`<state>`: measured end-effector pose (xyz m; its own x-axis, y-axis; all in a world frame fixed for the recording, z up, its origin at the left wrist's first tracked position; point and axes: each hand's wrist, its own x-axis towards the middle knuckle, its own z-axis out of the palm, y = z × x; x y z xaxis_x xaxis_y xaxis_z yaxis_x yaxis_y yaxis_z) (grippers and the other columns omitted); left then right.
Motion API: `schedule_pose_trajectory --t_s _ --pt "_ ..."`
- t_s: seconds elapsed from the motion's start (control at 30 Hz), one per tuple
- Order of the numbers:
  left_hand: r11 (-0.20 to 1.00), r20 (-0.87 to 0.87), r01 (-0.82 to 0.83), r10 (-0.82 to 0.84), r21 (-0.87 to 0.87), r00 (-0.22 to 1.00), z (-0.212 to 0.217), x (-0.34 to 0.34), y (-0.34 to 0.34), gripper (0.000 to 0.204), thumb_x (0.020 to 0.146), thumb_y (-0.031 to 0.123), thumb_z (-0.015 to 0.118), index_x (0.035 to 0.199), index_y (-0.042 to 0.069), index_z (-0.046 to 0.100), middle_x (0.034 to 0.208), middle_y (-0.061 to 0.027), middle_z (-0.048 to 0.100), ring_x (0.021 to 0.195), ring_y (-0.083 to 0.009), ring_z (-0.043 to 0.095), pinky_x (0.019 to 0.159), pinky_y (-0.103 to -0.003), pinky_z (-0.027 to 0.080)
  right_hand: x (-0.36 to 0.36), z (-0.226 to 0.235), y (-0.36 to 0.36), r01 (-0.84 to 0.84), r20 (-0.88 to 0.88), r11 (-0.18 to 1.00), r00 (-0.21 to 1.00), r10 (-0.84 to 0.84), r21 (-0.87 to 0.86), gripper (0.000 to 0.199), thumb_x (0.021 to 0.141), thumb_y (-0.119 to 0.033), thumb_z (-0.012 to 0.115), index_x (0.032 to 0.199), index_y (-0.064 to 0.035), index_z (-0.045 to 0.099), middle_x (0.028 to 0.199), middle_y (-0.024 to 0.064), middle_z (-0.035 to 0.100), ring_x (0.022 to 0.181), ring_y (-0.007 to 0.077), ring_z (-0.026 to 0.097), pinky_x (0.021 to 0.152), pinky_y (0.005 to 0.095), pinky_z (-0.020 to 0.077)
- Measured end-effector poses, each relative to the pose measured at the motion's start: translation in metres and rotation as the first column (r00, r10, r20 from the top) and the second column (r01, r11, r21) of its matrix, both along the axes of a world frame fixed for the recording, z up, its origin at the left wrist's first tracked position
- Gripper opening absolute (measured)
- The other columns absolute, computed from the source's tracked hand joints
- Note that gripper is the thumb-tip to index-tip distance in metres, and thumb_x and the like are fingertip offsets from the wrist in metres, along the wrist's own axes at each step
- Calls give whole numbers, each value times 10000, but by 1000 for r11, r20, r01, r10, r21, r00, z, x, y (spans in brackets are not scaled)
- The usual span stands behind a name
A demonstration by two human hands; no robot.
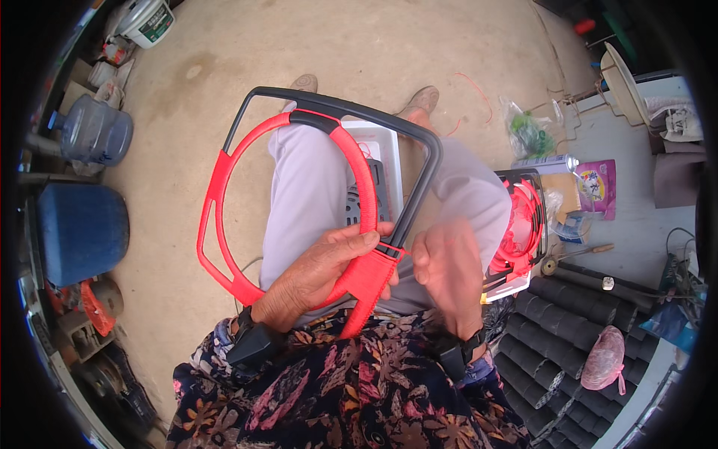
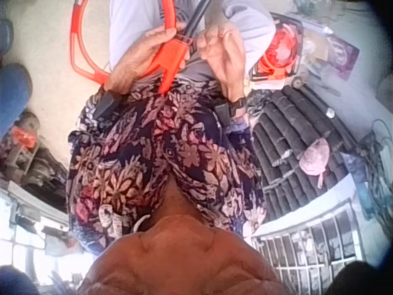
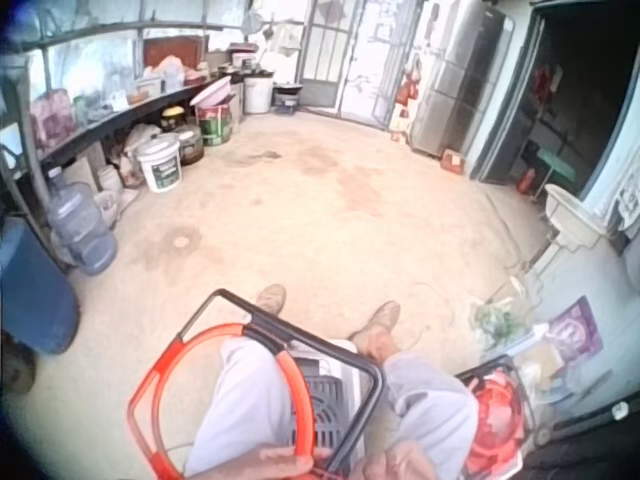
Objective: Wrapping a red plastic frame with red cord.
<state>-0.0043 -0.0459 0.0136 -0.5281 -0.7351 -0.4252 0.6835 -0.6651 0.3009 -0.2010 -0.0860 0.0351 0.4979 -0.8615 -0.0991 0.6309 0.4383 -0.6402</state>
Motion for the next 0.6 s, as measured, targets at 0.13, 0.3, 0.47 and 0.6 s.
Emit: schedule_pose_trajectory --t_s 0.13,0.3,0.47,0.6 --pt "997 -106 -65 60 -39 992 0 2 3 500 976 346 446 1322 -2 351 1003 -236 606 814 -342 651 698 -450 547 5 0 -7 -7 15 999 1000 6 45 191 980 -248 466 951 -64 425 744 79 461 711 211 518 566 289 455" --pt "993 -230 -116 119 25 966 -5 6 7 500 984 380 395 1300 -6 368 1101 -258 573 929 -393 623 784 -516 525 7 0 -9 -45 -35 999 998 44 -9 199 977 -246 476 944 -59 418 731 66 437 642 188 480 543 291 428" --pt "991 -250 -129 136 45 958 -9 7 8 462 982 347 410 1226 -45 420 1143 -296 552 981 -430 606 809 -552 519 6 -3 -11 -71 -40 997 997 70 -19 200 973 -242 484 945 -55 417 715 61 430 631 180 468 540 290 420" --pt "992 -159 -126 120 -27 980 -9 8 8 424 973 289 441 1148 -97 459 1109 -316 564 942 -430 620 769 -535 539 10 3 -12 -64 -49 998 997 64 1 205 970 -241 492 939 -51 419 705 53 421 614 164 443 531 282 408"
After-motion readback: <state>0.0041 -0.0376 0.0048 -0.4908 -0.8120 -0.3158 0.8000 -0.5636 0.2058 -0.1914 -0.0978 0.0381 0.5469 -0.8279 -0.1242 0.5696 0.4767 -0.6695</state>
